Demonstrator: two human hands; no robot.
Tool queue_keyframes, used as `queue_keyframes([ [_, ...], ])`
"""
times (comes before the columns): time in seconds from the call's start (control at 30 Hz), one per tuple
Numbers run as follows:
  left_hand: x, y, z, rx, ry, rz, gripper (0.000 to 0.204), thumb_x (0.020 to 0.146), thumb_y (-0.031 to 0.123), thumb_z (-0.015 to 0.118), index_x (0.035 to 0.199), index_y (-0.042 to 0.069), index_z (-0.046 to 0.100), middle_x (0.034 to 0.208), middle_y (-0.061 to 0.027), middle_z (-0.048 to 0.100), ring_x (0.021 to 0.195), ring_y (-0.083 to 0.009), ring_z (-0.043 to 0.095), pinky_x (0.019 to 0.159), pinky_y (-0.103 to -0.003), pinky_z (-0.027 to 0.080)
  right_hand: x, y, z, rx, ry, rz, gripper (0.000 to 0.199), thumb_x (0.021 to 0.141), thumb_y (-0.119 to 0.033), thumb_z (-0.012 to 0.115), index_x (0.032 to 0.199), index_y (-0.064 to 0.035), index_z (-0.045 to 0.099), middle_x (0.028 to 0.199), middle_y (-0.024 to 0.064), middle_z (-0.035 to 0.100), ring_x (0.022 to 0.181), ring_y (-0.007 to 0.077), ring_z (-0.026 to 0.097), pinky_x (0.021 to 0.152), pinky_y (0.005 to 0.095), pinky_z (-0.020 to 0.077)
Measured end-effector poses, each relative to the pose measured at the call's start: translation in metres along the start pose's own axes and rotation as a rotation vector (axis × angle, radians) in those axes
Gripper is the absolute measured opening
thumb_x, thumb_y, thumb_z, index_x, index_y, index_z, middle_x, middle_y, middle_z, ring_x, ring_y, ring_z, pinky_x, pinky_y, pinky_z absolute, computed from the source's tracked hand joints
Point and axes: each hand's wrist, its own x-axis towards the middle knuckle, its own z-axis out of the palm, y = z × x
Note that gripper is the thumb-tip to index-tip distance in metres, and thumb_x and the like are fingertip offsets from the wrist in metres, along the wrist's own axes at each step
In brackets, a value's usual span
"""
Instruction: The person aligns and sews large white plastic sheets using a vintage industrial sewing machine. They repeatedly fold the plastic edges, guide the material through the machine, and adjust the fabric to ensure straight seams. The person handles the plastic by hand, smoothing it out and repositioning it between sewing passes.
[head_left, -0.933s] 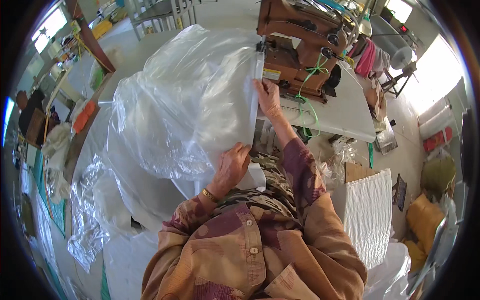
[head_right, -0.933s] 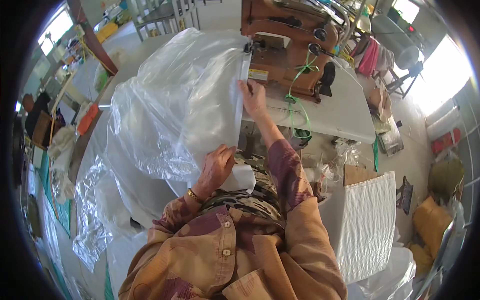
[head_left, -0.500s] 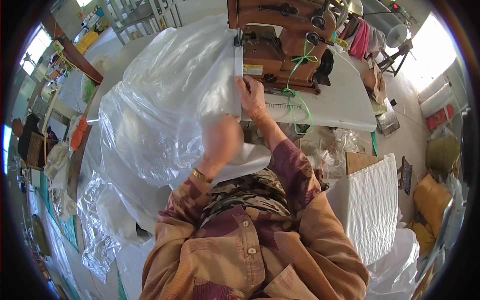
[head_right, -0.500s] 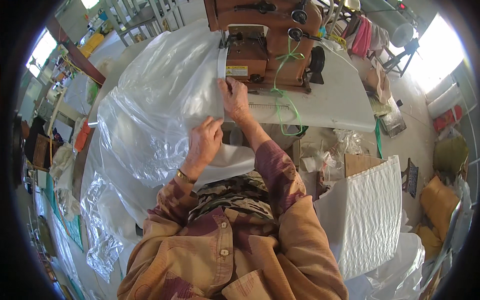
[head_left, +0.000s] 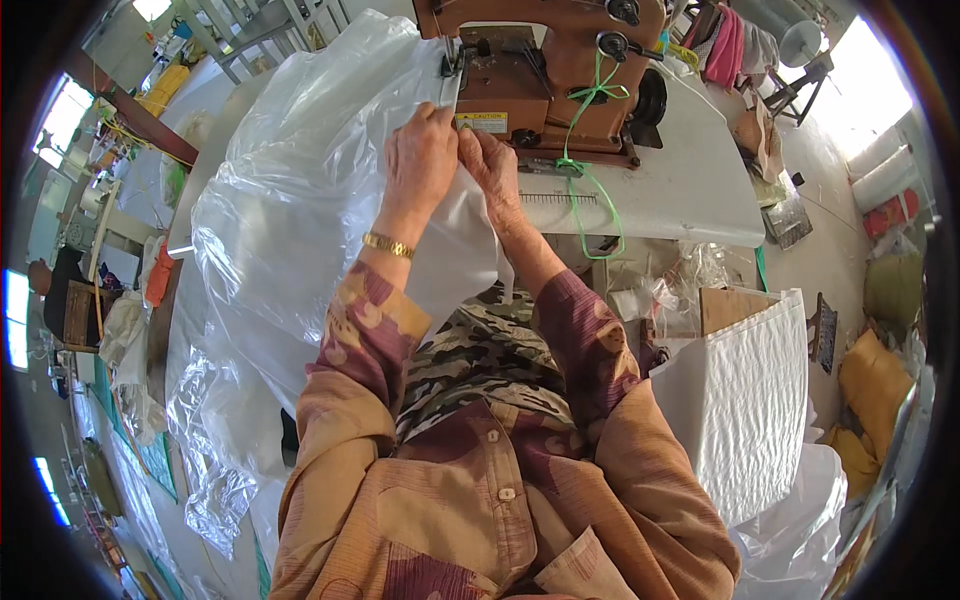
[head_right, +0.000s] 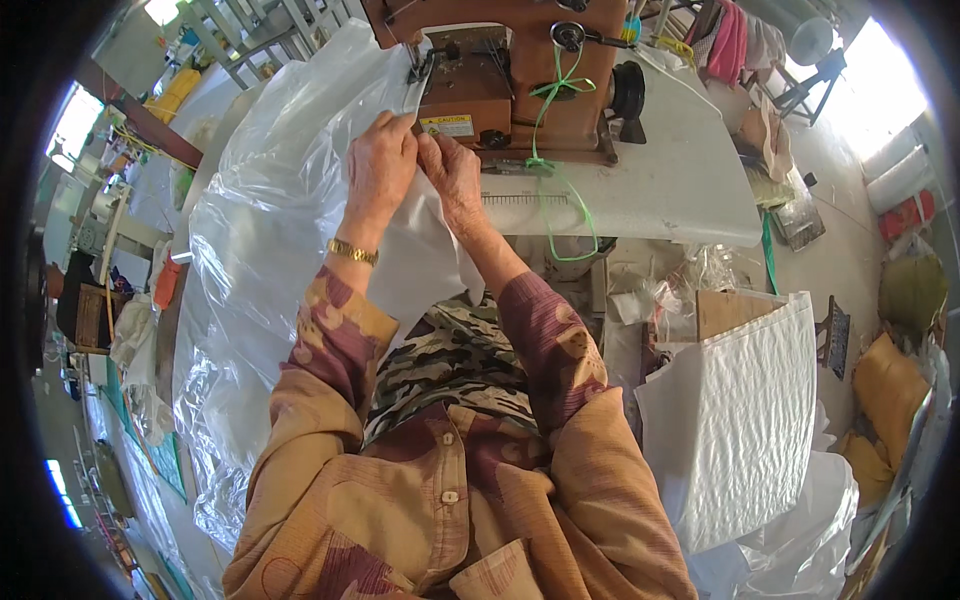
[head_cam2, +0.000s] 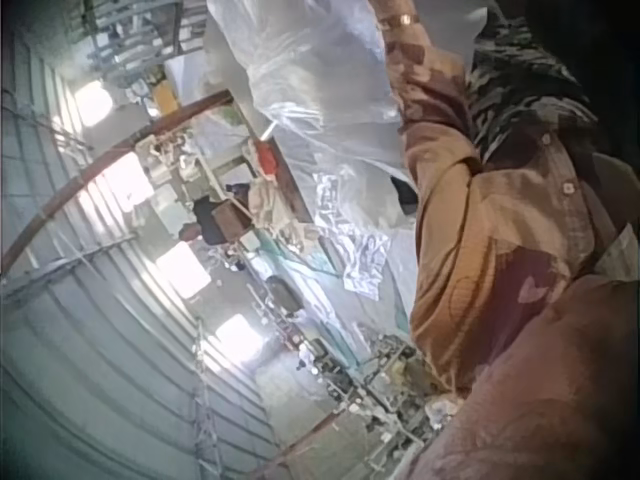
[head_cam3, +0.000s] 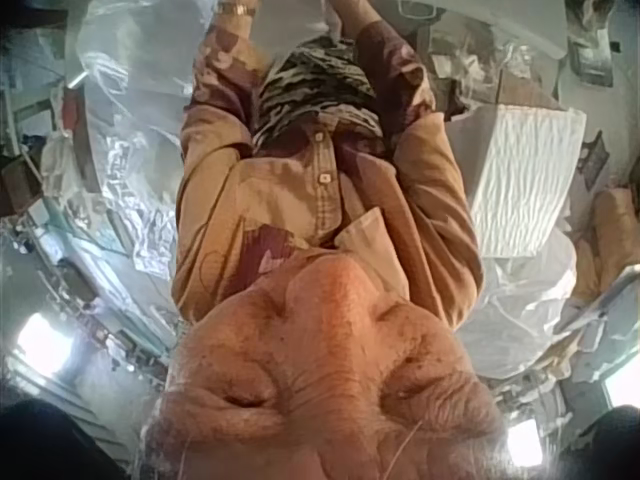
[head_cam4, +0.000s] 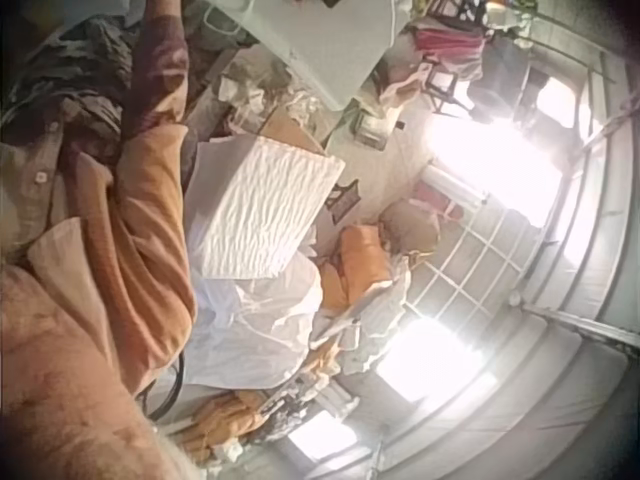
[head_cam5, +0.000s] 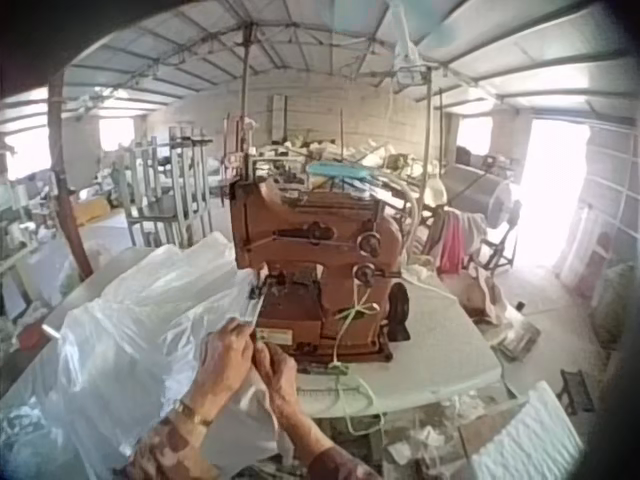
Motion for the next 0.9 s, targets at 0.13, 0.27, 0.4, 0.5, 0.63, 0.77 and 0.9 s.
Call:
queue_keyframes([
  [0.13,0.006,0.004,-0.009,-0.094,-0.027,-0.056,0.018,0.089,0.011,0.061,0.103,0.003,0.068,0.089,-0.0163,0.065,0.079,-0.0370,0.064,0.068,-0.043,0.052,0.002,0.006,-0.003,0.106,0.017,-0.065,0.039,0.099,-0.033,0.058,0.094,0.0045,0.067,0.078,0.0077,0.067,0.074,0.0095,0.056,0.068,0.0266,0.0478],
  [0.27,-0.019,0.015,-0.041,-0.231,0.007,-0.125,0.033,0.093,0.019,0.061,0.120,0.002,0.060,0.107,-0.0180,0.065,0.082,-0.0376,0.065,0.072,-0.043,0.051,0.001,0.007,-0.002,0.360,-0.019,0.111,0.040,0.100,-0.033,0.056,0.101,0.0049,0.068,0.089,0.0050,0.068,0.078,0.0104,0.060,0.070,0.0268,0.0497],
  [0.4,-0.071,0.021,-0.087,-0.224,-0.086,-0.279,0.045,0.091,0.026,0.066,0.127,0.001,0.056,0.117,-0.0204,0.064,0.089,-0.0364,0.066,0.075,-0.042,0.053,-0.022,-0.025,-0.029,0.449,-0.219,0.235,0.045,0.102,-0.037,0.049,0.111,0.0040,0.065,0.096,0.0063,0.068,0.085,0.0121,0.061,0.075,0.0260,0.0496],
  [0.5,-0.118,0.018,-0.107,-0.211,-0.088,-0.312,0.053,0.086,0.029,0.072,0.126,0.000,0.056,0.118,-0.0200,0.064,0.091,-0.0350,0.066,0.077,-0.042,0.053,-0.051,-0.041,-0.057,0.445,-0.354,0.238,0.047,0.100,-0.037,0.051,0.120,0.0041,0.061,0.105,0.0073,0.066,0.093,0.0129,0.060,0.081,0.0271,0.0486],
  [0.63,-0.162,0.023,-0.112,-0.036,0.016,-0.073,0.058,0.080,0.031,0.078,0.123,-0.001,0.058,0.119,-0.0181,0.063,0.094,-0.0343,0.064,0.079,-0.044,0.051,-0.106,-0.047,-0.070,0.210,-0.394,0.164,0.046,0.096,-0.033,0.058,0.126,0.0026,0.056,0.108,0.0097,0.066,0.096,0.0169,0.061,0.084,0.0303,0.0477],
  [0.77,-0.160,0.039,-0.101,0.078,0.037,-0.178,0.046,0.076,0.026,0.079,0.111,0.002,0.062,0.103,-0.0123,0.063,0.096,-0.0314,0.057,0.084,-0.041,0.046,-0.127,-0.027,-0.062,-0.389,-0.055,0.062,0.039,0.093,-0.025,0.060,0.123,-0.0012,0.056,0.102,0.0173,0.066,0.089,0.0272,0.062,0.080,0.0345,0.0467],
  [0.9,-0.171,0.015,-0.092,-0.004,-0.032,-0.201,0.031,0.077,0.016,0.077,0.101,0.006,0.060,0.103,-0.0095,0.061,0.095,-0.0305,0.056,0.084,-0.042,0.044,-0.136,-0.012,-0.076,-0.501,0.041,0.048,0.027,0.096,-0.021,0.053,0.109,0.0010,0.061,0.084,0.0201,0.064,0.073,0.0348,0.061,0.068,0.0386,0.0460],
])
